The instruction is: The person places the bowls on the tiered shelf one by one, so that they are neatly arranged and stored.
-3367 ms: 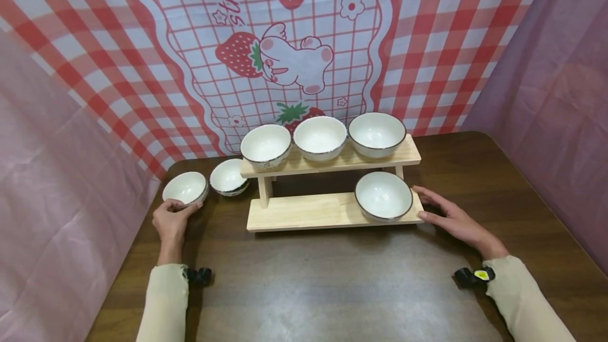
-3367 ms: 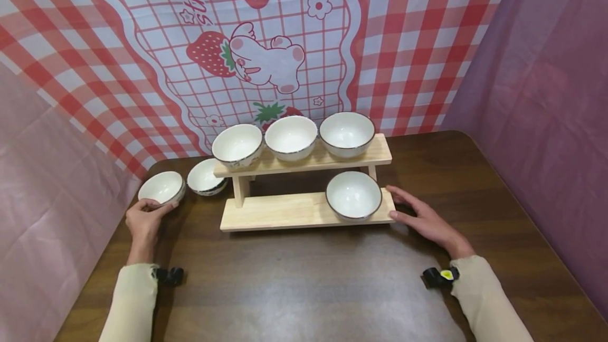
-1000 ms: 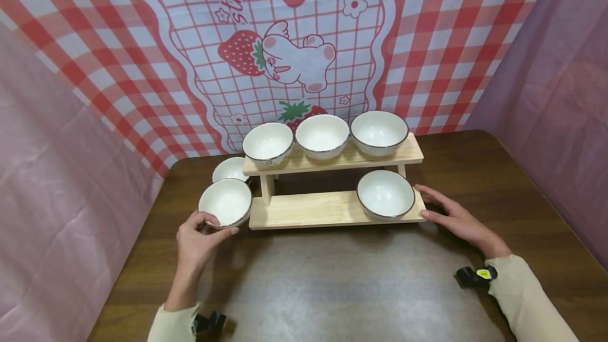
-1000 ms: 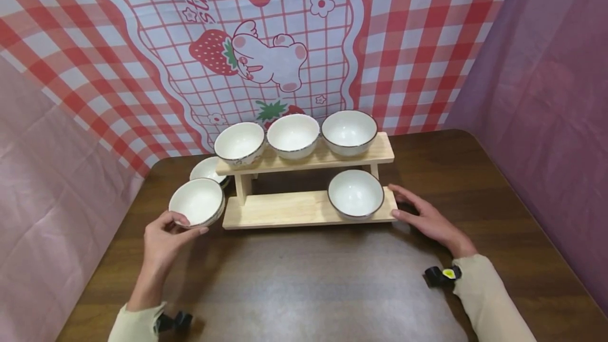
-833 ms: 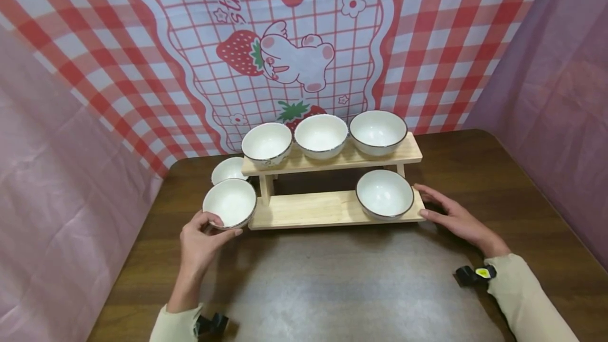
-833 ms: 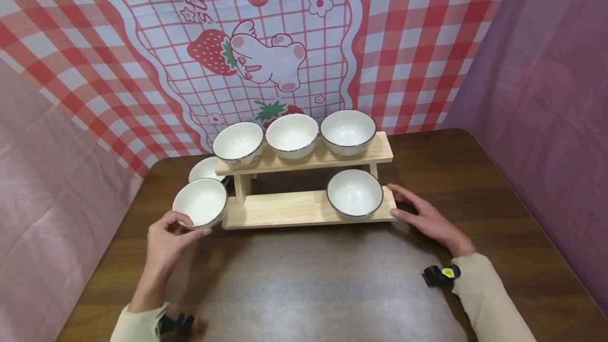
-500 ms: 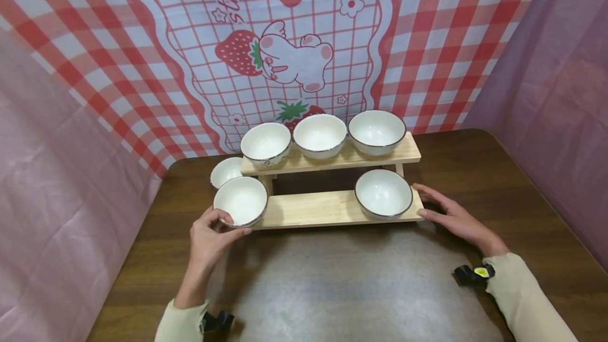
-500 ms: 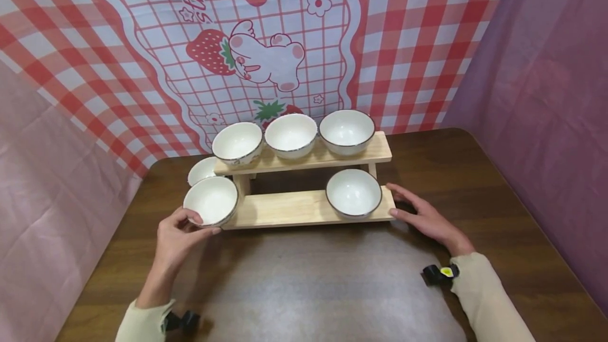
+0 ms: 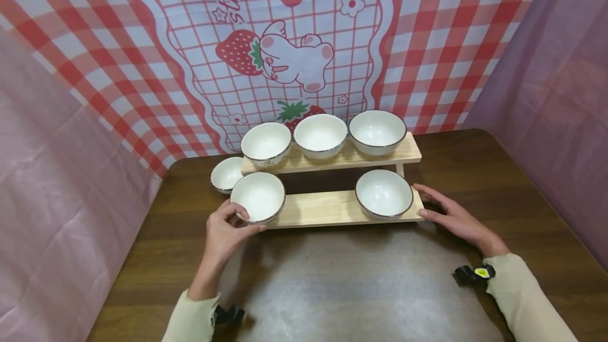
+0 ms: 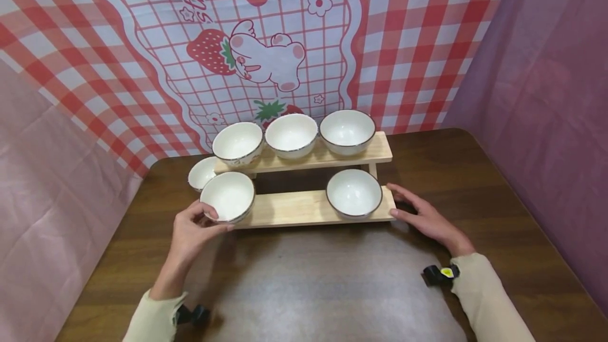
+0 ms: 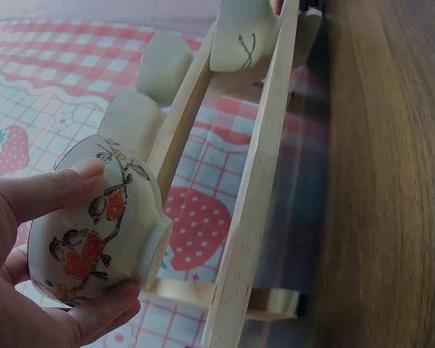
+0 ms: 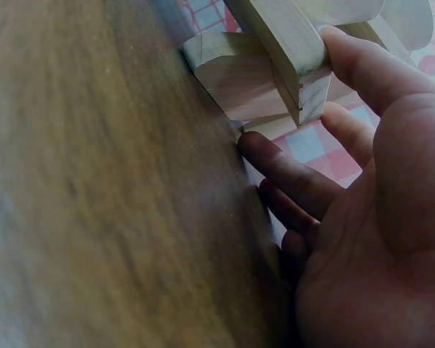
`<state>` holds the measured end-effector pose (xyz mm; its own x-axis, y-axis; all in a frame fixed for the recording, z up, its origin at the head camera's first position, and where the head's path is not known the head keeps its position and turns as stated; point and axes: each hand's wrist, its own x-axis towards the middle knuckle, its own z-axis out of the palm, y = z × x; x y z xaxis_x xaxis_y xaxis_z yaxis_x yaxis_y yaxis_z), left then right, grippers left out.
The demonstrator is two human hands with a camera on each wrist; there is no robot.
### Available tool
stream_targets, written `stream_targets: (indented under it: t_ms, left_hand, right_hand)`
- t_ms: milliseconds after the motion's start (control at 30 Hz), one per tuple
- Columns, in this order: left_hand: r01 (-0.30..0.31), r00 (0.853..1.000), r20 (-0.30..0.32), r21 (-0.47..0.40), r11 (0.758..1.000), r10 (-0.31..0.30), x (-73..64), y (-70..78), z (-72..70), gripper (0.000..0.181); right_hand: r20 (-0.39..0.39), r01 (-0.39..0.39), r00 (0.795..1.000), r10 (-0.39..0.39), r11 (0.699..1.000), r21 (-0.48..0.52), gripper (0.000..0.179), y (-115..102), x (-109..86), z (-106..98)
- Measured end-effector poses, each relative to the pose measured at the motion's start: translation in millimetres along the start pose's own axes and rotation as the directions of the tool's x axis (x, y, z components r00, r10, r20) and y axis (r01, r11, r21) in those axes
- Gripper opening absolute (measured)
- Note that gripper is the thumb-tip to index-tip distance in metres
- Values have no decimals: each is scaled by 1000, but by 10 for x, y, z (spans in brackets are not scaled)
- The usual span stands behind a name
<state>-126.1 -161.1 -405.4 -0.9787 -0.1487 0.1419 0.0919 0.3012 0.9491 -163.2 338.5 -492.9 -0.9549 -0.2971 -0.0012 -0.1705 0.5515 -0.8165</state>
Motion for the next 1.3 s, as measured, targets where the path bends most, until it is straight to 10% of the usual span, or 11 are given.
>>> stream_targets:
  t_ms: [1300]
  left_hand:
    - [-59, 978, 197, -89, 994, 75, 36, 74, 740, 37]
  right_hand:
    - [14, -42, 999, 42, 999, -7, 61, -29, 0, -4]
